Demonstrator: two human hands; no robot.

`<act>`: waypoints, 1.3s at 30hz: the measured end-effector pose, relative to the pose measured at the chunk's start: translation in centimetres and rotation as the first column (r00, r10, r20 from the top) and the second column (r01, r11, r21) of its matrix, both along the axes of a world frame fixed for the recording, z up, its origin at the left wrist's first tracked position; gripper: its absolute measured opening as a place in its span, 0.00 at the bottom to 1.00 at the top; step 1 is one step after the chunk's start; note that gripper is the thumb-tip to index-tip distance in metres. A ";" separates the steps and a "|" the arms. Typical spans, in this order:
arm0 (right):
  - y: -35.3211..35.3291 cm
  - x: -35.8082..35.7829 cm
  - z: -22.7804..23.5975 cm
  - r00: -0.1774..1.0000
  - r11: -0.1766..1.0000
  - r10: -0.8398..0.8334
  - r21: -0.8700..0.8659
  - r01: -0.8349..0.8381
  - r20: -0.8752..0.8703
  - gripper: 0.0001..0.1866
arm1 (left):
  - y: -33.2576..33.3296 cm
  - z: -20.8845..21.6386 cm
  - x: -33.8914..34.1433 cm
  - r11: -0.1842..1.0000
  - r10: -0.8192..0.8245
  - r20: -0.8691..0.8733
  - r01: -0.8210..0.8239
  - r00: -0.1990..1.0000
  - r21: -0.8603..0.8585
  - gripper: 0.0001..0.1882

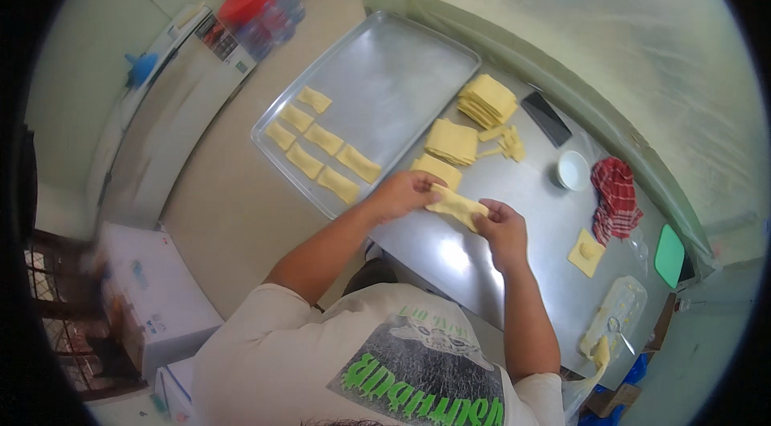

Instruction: The person pipes a yellow filling onto square pasta sheets laid out on a stainless steel table, then folds and seals each sheet into a rectangular packet. The finished packets are placed onto a metal tray. Another person stands nearby and observes.

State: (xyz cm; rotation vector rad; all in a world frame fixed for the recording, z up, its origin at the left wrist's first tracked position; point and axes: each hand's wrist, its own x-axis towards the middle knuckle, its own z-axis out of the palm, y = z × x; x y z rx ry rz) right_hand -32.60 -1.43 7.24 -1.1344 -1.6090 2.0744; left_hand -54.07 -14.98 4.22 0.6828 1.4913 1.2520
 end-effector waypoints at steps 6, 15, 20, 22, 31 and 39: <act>-6.3 -20.6 -1.5 1.000 0.984 -0.028 0.177 0.029 -0.004 0.19 | -5.2 1.3 -18.6 0.978 0.179 -0.293 -0.202 0.939 -0.050 0.15; -9.2 -35.9 -7.9 0.981 0.974 -0.082 0.225 0.041 0.178 0.15 | -6.4 -2.8 -31.4 0.940 0.137 -0.640 -0.304 0.756 -0.158 0.13; -9.4 -36.3 -8.4 0.962 0.920 -0.082 0.391 -0.027 0.259 0.16 | -6.5 -3.9 -31.9 0.960 0.054 -0.699 -0.230 0.713 -0.161 0.12; -9.5 -36.3 -7.9 0.958 0.896 -0.077 0.441 -0.054 0.275 0.17 | -6.5 -3.9 -32.0 0.974 -0.003 -0.761 -0.172 0.649 -0.150 0.13; -11.0 -34.2 -7.6 0.970 0.482 0.078 0.843 -0.237 0.228 0.14 | -7.3 -4.1 -31.1 0.999 -0.042 -0.895 0.012 0.445 -0.041 0.14; -10.0 -29.6 -5.4 0.975 0.366 0.092 0.903 -0.223 0.204 0.15 | -7.4 -5.8 -30.3 0.993 0.116 -0.922 -0.069 0.370 0.098 0.16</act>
